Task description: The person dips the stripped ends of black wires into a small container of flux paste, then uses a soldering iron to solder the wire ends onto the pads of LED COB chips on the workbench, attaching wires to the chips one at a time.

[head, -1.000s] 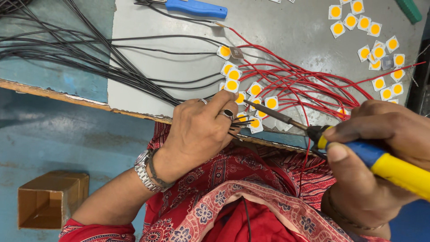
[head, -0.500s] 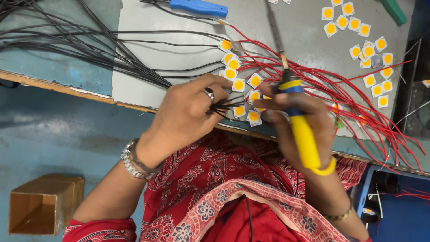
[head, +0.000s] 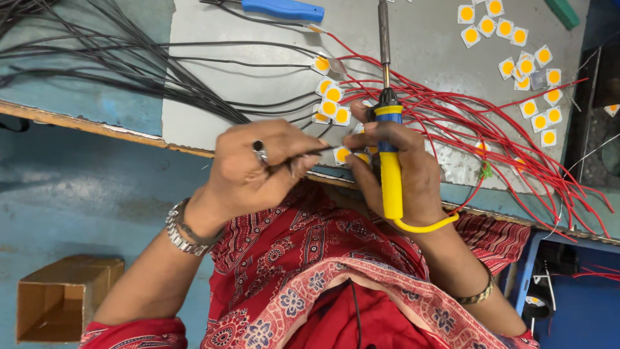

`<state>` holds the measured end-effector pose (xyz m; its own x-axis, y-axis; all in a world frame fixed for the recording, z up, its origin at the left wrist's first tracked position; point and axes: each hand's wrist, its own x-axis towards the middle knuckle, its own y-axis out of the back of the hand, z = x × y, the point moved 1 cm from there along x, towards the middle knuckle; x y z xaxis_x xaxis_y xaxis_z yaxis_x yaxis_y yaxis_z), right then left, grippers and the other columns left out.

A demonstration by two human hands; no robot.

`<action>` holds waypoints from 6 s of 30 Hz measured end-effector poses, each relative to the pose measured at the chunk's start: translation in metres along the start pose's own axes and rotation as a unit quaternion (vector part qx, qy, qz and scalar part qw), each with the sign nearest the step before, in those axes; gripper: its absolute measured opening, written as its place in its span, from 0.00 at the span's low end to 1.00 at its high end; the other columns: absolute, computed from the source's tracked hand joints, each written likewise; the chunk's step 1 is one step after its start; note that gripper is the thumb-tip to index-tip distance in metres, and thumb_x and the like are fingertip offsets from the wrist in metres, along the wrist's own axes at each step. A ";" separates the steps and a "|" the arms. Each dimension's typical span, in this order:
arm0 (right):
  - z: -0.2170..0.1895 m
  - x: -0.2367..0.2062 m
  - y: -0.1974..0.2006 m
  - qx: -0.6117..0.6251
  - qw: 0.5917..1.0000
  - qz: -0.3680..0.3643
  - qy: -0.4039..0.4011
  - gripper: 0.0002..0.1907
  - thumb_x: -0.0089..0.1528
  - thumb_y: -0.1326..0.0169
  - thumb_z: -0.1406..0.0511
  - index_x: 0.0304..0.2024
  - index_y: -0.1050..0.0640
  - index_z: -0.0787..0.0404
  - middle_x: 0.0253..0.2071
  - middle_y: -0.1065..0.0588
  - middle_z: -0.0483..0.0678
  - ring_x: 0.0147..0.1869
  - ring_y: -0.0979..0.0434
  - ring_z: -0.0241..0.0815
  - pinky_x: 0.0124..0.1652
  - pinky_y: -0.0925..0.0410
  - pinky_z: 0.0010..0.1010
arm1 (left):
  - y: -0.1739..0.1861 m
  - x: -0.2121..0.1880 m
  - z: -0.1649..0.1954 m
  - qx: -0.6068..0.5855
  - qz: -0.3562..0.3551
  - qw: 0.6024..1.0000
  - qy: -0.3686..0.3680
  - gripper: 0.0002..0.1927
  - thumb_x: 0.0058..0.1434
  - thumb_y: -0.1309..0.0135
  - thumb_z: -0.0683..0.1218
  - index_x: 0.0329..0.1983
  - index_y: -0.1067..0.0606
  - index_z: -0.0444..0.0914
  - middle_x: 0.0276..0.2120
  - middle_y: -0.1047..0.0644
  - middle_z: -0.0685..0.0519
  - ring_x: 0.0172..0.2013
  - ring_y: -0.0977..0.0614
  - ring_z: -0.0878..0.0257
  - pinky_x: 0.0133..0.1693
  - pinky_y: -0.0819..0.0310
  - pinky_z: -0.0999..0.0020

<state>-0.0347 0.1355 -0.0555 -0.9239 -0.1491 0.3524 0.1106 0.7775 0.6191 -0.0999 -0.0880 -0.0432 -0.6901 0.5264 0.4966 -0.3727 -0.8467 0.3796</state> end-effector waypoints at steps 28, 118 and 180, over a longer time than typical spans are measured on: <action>-0.003 -0.003 -0.001 0.023 1.000 0.000 -0.017 0.30 0.64 0.37 0.77 0.60 0.40 0.58 0.60 0.22 0.52 0.53 0.15 0.40 0.49 0.25 0.26 | -0.013 -0.010 0.004 0.227 -0.086 0.966 -0.086 0.08 0.60 0.37 0.40 0.37 0.26 0.36 0.50 0.19 0.52 0.28 0.20 0.60 0.29 0.29 0.65; -0.036 -0.012 0.086 0.121 0.987 0.099 -0.047 0.14 0.67 0.37 0.64 0.39 0.23 0.72 0.34 0.23 0.55 0.29 0.26 0.39 0.32 0.37 0.21 | -0.021 -0.012 0.005 0.289 -0.130 0.947 -0.056 0.09 0.58 0.46 0.40 0.41 0.25 0.34 0.54 0.20 0.50 0.24 0.22 0.59 0.30 0.27 0.62; -0.047 0.010 0.093 0.080 0.996 0.024 -0.010 0.10 0.60 0.42 0.67 0.37 0.24 0.70 0.31 0.23 0.54 0.28 0.29 0.39 0.30 0.37 0.22 | -0.018 -0.009 0.008 0.255 -0.133 0.956 -0.053 0.11 0.53 0.45 0.40 0.39 0.23 0.31 0.52 0.20 0.47 0.26 0.20 0.56 0.32 0.25 0.59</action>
<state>-0.0168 0.1777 0.0385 -0.9265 -0.0980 0.3633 0.0969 0.8707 0.4821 -0.0818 -0.0768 -0.0489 -0.5369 0.7453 0.3953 -0.1563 -0.5483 0.8215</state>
